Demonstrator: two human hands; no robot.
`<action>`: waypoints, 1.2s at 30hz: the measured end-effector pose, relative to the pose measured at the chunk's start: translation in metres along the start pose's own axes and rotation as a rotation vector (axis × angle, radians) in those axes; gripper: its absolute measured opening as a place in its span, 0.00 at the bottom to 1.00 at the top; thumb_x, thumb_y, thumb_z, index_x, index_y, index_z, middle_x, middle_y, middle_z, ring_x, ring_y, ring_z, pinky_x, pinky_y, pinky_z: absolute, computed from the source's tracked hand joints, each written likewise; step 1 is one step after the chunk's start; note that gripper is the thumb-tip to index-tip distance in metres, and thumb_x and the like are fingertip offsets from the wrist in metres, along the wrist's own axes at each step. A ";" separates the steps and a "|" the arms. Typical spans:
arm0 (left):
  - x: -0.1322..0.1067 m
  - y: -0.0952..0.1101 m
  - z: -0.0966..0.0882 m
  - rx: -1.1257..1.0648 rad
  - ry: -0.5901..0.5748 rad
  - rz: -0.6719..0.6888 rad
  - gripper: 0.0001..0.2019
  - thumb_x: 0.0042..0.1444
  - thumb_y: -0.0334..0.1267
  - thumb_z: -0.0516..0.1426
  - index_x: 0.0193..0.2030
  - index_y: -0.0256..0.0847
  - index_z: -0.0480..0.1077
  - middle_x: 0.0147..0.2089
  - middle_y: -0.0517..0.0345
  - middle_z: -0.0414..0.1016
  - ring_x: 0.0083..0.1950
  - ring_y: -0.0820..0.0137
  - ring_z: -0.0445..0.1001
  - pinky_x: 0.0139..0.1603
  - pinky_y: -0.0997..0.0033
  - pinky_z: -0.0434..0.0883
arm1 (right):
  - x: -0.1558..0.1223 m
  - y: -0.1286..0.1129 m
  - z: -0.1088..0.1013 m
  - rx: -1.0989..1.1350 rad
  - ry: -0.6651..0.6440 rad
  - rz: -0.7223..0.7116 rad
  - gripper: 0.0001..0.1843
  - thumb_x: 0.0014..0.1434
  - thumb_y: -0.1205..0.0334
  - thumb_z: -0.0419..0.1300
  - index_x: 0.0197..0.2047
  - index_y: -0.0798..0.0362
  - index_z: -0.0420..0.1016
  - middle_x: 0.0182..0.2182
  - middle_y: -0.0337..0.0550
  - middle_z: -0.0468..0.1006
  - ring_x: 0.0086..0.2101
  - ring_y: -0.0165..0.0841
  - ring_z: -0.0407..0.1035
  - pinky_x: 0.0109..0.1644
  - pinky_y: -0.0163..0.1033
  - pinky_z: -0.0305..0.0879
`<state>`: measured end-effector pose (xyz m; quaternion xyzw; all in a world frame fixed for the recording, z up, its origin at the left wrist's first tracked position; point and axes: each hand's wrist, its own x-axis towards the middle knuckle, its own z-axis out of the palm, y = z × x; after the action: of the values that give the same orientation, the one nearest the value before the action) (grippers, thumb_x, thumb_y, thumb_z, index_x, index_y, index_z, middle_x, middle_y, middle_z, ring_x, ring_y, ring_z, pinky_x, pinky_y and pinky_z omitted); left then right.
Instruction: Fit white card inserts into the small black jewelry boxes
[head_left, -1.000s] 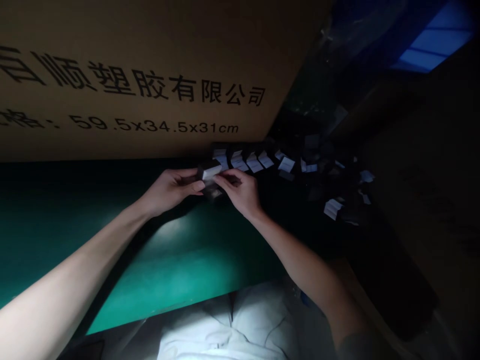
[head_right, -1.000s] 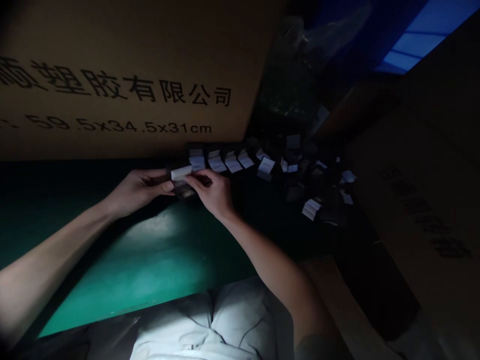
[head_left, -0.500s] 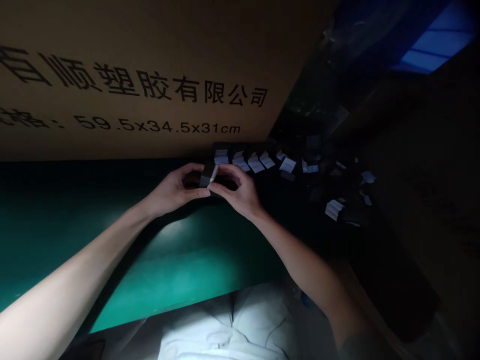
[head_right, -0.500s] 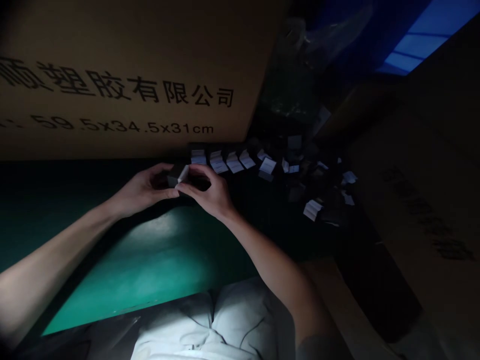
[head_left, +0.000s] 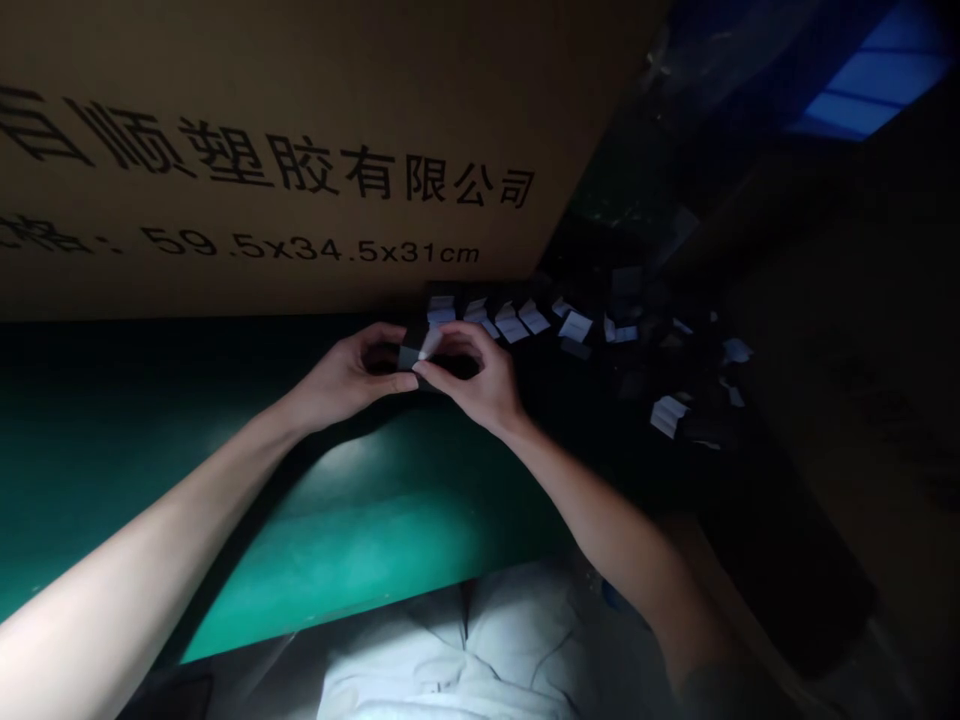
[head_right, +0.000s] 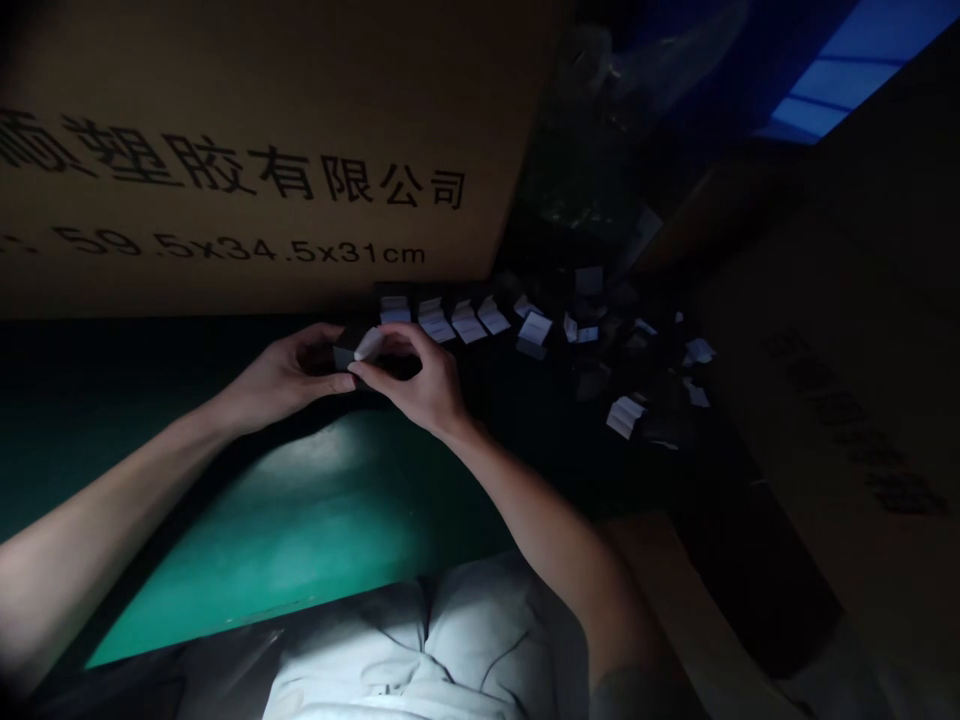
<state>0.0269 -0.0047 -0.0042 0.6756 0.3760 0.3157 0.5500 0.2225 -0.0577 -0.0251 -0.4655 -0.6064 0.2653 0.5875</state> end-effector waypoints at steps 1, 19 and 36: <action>0.000 0.000 0.000 0.000 -0.005 -0.003 0.33 0.42 0.55 0.75 0.52 0.42 0.74 0.55 0.48 0.81 0.54 0.55 0.81 0.54 0.62 0.80 | 0.000 0.000 -0.001 -0.011 -0.005 -0.008 0.22 0.54 0.53 0.75 0.49 0.46 0.75 0.43 0.38 0.84 0.43 0.32 0.80 0.52 0.40 0.80; -0.001 0.001 -0.002 0.067 -0.027 0.002 0.36 0.43 0.61 0.73 0.53 0.40 0.75 0.51 0.47 0.82 0.51 0.54 0.81 0.52 0.61 0.80 | -0.002 0.002 -0.003 -0.031 -0.091 -0.031 0.22 0.57 0.54 0.70 0.54 0.45 0.72 0.46 0.39 0.83 0.46 0.33 0.79 0.55 0.42 0.79; -0.001 -0.001 -0.004 0.097 -0.095 -0.019 0.38 0.47 0.60 0.71 0.60 0.41 0.74 0.53 0.49 0.82 0.54 0.54 0.81 0.53 0.61 0.80 | -0.003 0.008 -0.002 -0.128 -0.051 -0.147 0.20 0.58 0.59 0.66 0.53 0.47 0.70 0.48 0.41 0.80 0.43 0.33 0.78 0.50 0.42 0.80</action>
<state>0.0227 -0.0039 -0.0047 0.7120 0.3709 0.2593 0.5368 0.2261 -0.0572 -0.0326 -0.4493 -0.6694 0.1940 0.5590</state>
